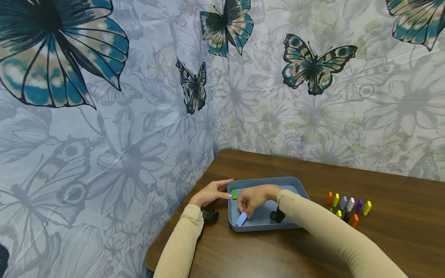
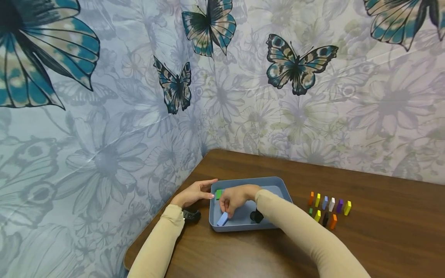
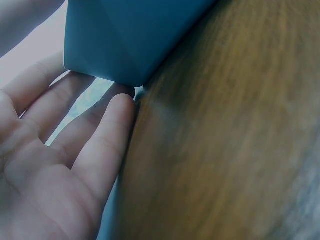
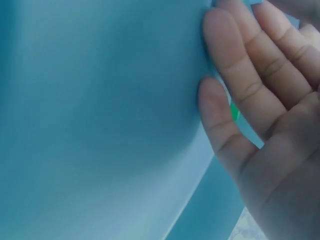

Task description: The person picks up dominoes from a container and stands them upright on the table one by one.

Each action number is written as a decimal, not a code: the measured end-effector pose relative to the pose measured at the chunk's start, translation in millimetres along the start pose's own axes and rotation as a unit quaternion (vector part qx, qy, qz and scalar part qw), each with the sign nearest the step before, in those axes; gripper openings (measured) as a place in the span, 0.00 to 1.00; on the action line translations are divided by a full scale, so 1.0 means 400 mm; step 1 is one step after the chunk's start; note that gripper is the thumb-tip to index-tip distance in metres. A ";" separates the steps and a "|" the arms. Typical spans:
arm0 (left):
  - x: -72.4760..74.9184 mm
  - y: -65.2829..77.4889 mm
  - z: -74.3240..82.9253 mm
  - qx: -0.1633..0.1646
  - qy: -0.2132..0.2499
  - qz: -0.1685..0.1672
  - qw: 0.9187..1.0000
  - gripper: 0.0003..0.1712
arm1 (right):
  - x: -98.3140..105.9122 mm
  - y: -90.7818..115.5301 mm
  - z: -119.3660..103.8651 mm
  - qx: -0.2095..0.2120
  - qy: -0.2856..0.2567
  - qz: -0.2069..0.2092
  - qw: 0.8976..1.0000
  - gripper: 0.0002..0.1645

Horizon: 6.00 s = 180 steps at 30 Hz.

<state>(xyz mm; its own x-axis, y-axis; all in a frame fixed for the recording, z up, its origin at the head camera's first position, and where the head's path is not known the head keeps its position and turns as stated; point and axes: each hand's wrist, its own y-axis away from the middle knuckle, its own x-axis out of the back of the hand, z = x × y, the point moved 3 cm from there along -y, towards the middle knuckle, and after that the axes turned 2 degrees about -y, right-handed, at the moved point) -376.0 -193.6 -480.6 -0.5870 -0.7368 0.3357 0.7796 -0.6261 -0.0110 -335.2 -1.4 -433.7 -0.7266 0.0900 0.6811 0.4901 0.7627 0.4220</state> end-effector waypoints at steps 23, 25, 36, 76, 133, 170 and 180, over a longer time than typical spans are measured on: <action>-0.003 -0.002 0.004 -0.009 0.004 -0.009 1.000 0.42 | 0.036 0.062 0.016 0.022 -0.074 0.088 0.993 0.05; -0.002 -0.003 0.002 -0.012 0.002 -0.009 1.000 0.42 | 0.038 0.070 0.016 0.031 -0.075 0.095 0.992 0.05; 0.001 -0.005 -0.005 0.003 0.001 0.000 1.000 0.42 | 0.046 0.116 0.009 0.051 -0.080 0.117 0.989 0.04; 0.003 -0.001 0.001 -0.001 0.000 -0.010 1.000 0.43 | 0.022 0.358 0.003 0.157 -0.088 0.267 0.947 0.05; -0.005 -0.004 -0.005 0.001 -0.003 -0.008 1.000 0.44 | -0.051 0.861 0.296 0.059 -0.143 0.364 0.918 0.08; -0.004 -0.005 0.002 0.003 0.000 -0.007 1.000 0.44 | -0.105 0.799 0.423 0.064 -0.208 0.260 0.941 0.07; -0.004 -0.003 0.002 0.003 -0.002 -0.006 1.000 0.44 | -0.105 0.796 0.418 0.041 -0.220 0.242 0.944 0.09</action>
<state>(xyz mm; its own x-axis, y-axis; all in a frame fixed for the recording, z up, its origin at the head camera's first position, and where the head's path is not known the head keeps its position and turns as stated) -375.8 -191.4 -480.5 -0.5953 -0.7282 0.3395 0.7740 -0.6331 -0.0009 -228.9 344.8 -427.9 -0.5661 0.6844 0.4594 0.7900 0.6096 0.0654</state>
